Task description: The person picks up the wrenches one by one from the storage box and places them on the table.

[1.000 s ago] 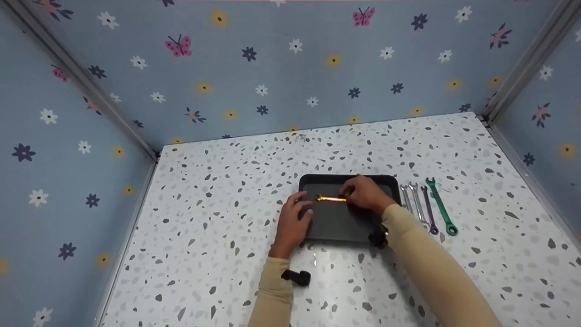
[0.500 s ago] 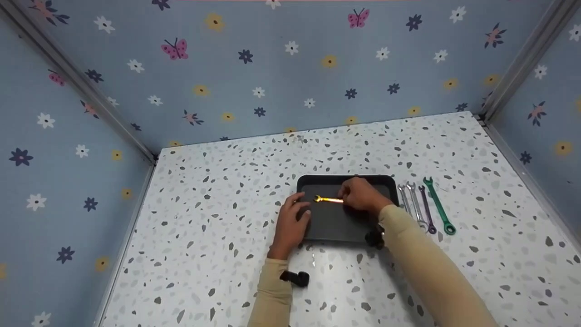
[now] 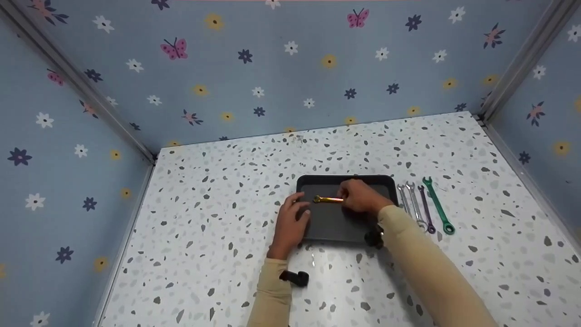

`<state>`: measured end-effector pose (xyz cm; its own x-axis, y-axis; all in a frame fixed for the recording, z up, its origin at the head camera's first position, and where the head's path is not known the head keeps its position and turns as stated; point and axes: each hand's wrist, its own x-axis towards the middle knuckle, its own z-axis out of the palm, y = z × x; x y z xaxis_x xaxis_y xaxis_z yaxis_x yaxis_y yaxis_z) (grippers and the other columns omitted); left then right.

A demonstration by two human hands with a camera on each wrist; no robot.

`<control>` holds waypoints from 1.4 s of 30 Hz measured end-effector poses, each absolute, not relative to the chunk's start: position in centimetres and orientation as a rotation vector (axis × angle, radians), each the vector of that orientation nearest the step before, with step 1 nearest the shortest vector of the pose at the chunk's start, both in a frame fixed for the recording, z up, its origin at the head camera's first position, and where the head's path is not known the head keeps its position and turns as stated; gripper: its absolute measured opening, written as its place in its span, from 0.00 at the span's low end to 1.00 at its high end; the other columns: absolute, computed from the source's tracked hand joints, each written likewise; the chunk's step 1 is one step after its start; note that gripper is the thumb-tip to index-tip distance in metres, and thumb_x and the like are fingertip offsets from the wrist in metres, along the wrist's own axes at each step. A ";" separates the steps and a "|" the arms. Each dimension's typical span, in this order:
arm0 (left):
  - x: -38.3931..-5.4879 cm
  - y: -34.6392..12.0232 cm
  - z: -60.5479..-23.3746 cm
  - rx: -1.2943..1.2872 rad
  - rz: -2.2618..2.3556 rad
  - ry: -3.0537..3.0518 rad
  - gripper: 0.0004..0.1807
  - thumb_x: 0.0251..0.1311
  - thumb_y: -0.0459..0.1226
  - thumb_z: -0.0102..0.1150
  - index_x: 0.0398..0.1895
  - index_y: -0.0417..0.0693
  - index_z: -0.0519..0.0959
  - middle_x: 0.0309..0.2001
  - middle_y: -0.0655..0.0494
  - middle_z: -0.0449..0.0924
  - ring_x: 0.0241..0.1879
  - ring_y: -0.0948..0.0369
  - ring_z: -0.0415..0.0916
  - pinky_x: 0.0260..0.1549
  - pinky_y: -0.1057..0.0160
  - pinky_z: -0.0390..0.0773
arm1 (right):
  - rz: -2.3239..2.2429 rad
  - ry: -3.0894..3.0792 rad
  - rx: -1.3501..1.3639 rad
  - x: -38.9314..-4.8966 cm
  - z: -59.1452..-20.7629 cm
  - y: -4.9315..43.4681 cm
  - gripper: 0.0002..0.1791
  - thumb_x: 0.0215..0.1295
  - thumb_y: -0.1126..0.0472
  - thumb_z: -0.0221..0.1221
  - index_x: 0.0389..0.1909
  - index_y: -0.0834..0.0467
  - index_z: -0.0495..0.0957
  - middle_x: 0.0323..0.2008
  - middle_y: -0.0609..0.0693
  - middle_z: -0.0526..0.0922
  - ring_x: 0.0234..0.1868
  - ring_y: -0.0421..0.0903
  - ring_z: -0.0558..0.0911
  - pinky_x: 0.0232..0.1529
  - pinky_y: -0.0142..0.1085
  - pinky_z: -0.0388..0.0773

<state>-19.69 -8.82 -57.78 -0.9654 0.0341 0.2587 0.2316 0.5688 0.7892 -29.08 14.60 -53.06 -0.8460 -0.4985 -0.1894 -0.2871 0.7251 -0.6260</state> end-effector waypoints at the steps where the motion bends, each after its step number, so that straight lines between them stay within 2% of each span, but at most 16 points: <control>1: -19.7 -8.8 -57.8 -0.222 -1.348 -2.588 0.12 0.67 0.35 0.58 0.51 0.43 0.84 0.68 0.57 0.69 0.70 0.55 0.62 0.69 0.52 0.61 | -0.854 2.583 -0.605 -29.1 -53.0 14.6 0.12 0.50 0.73 0.58 0.36 0.60 0.81 0.32 0.50 0.81 0.33 0.46 0.78 0.36 0.40 0.77; 20: -19.5 -8.8 -57.7 -0.192 -1.387 -2.609 0.13 0.68 0.37 0.58 0.53 0.46 0.83 0.69 0.59 0.68 0.71 0.56 0.61 0.69 0.51 0.61 | -0.927 2.552 -0.633 -28.7 -53.1 15.0 0.11 0.55 0.72 0.56 0.37 0.57 0.82 0.34 0.50 0.80 0.35 0.47 0.76 0.39 0.41 0.75; 42: -19.6 -8.9 -57.7 -0.204 -1.382 -2.601 0.13 0.68 0.37 0.58 0.52 0.45 0.83 0.69 0.56 0.69 0.71 0.54 0.61 0.69 0.51 0.60 | -0.981 2.502 -0.620 -28.7 -52.7 15.3 0.11 0.58 0.71 0.58 0.40 0.60 0.83 0.37 0.51 0.82 0.37 0.48 0.77 0.43 0.43 0.75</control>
<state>-19.55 -8.86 -57.71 -0.9728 0.0327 0.2294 0.2084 0.5562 0.8045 -28.72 15.32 -52.69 -0.8299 -0.5261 -0.1859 -0.2596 0.6590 -0.7060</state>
